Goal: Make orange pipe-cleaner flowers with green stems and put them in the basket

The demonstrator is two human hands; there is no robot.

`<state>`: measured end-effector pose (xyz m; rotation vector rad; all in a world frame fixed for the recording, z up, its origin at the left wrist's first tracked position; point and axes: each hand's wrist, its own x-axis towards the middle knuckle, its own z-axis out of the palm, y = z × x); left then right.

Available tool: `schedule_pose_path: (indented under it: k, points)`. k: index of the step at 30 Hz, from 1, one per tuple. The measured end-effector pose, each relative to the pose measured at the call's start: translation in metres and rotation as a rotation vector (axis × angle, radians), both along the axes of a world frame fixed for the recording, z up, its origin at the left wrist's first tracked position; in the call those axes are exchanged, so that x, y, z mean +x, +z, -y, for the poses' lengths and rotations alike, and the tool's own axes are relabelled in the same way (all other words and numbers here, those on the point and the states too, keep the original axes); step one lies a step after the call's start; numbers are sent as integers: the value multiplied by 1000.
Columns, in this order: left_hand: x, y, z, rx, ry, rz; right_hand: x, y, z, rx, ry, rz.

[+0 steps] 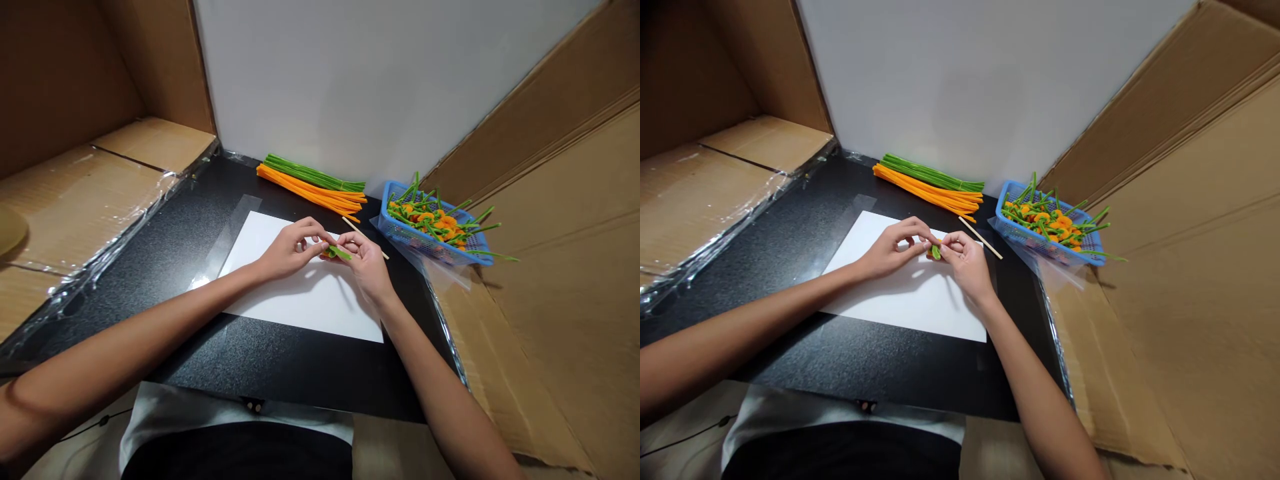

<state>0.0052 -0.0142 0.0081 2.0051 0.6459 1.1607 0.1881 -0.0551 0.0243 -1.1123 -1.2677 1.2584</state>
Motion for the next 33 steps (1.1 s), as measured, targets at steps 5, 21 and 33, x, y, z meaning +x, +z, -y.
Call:
schedule_pose_path:
  k: [5,21,33]
  points:
    - [-1,0,-1,115,13,-23,0,1,2,-21,12,-45]
    - [1,0,2,-99,91,65,-5,-3,0,68,-113,8]
    - [13,-9,12,-291,151,115,-6,-6,-2,159,-60,110]
